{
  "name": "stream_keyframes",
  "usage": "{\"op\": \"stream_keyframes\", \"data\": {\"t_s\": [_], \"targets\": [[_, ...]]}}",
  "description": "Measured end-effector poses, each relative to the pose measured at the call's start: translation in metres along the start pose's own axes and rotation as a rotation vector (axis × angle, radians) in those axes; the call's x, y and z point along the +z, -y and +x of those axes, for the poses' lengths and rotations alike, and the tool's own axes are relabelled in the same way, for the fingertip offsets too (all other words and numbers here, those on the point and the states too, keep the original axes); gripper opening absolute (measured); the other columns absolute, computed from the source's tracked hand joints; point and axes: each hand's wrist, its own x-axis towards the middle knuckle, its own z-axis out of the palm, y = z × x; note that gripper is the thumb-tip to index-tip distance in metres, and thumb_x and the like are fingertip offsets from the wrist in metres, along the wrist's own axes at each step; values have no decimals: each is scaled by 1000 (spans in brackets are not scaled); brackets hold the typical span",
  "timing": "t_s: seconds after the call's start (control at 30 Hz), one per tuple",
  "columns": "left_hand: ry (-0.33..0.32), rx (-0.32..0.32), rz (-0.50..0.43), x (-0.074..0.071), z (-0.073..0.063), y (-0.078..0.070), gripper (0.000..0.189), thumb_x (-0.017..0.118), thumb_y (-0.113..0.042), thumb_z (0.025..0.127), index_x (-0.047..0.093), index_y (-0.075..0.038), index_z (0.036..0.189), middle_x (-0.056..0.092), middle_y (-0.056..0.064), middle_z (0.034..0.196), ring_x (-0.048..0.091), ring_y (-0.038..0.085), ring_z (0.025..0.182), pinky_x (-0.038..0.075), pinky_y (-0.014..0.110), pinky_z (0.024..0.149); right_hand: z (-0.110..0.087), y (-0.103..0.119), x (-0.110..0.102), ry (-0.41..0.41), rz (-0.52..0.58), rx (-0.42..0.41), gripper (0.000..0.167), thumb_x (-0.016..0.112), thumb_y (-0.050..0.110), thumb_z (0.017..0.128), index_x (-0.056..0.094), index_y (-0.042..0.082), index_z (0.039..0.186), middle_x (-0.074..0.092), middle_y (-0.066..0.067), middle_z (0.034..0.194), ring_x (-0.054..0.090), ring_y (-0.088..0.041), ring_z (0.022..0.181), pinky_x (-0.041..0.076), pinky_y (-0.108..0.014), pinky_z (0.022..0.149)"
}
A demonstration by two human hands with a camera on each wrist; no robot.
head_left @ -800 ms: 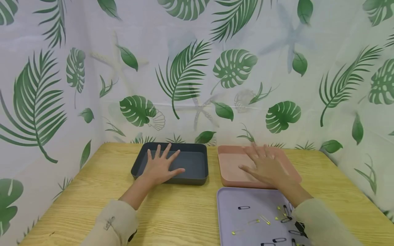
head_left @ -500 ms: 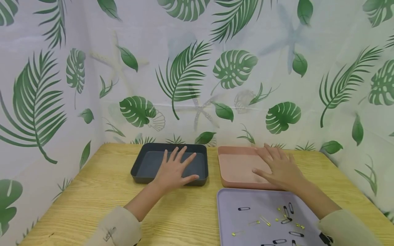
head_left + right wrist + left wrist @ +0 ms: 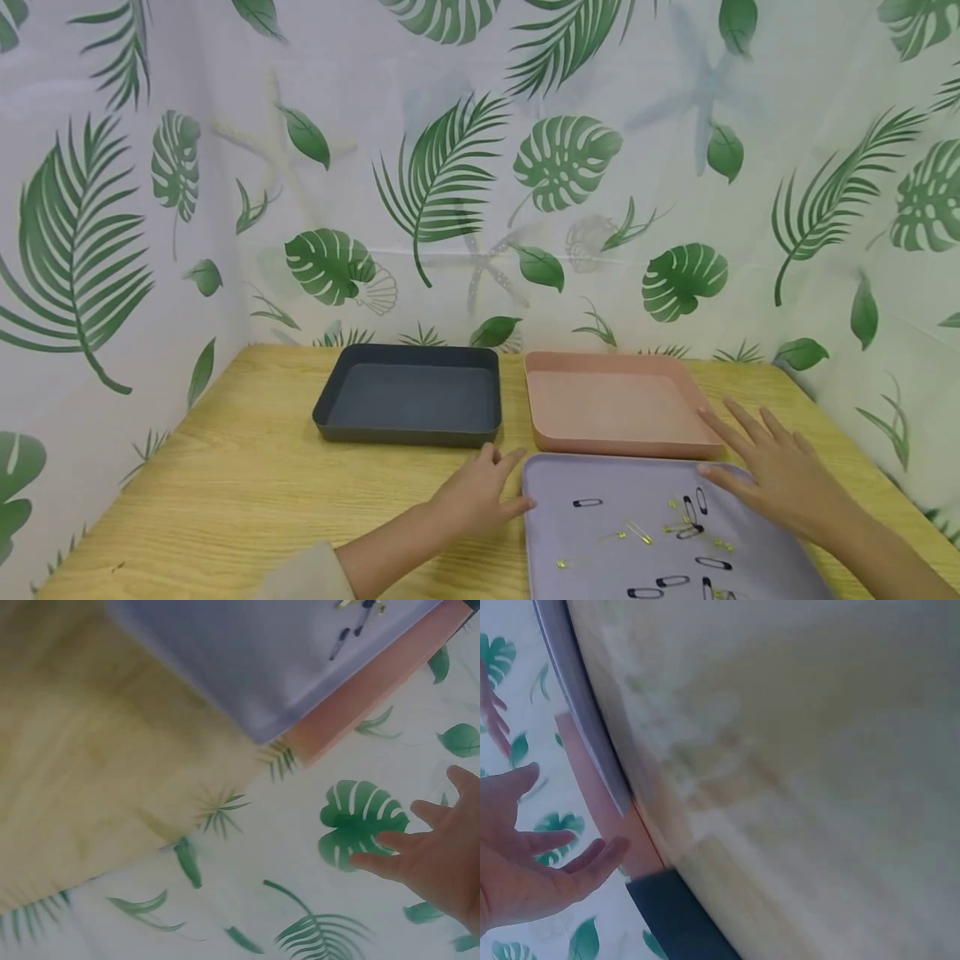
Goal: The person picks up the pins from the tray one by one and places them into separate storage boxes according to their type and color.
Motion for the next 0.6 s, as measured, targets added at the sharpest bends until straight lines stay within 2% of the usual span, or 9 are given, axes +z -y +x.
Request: {"op": "stream_keyframes", "data": {"t_s": [0.13,0.23,0.33,0.43,0.6], "targets": [[86,-56,-86,10,-7,-13,73,72,-37,79,42,-5,136,52,10,101,53,20,88,47,31,73,-20,-10,5,57,27,49,70,55,45,89,27,13,145,27,-31,138,24,-61,116,24,-73,80],[91,-66,-132,14,-12,-18,74,77,-29,73,44,0,133,57,13,104,55,21,93,47,31,78,-30,-16,9,133,67,109,68,54,45,90,34,4,140,33,-35,131,35,-60,108,33,-71,71],[83,-60,-220,16,-15,-19,65,79,-19,69,50,1,124,59,8,97,55,17,90,46,29,78,-36,-22,11,256,123,206,71,49,48,91,33,-3,137,40,-39,121,44,-56,101,38,-65,68],[90,-49,-340,17,-15,-19,51,79,-10,66,55,-2,110,57,0,83,51,11,79,45,26,72,-38,-28,12,367,175,299,77,46,51,92,30,-11,135,52,-34,109,52,-48,94,42,-58,68],[96,-65,-488,22,-14,-19,42,78,2,64,54,-1,99,53,-1,75,48,8,68,44,22,63,-44,-38,17,407,316,370,77,54,40,91,25,-21,128,59,-24,94,59,-29,74,48,-44,63]]}}
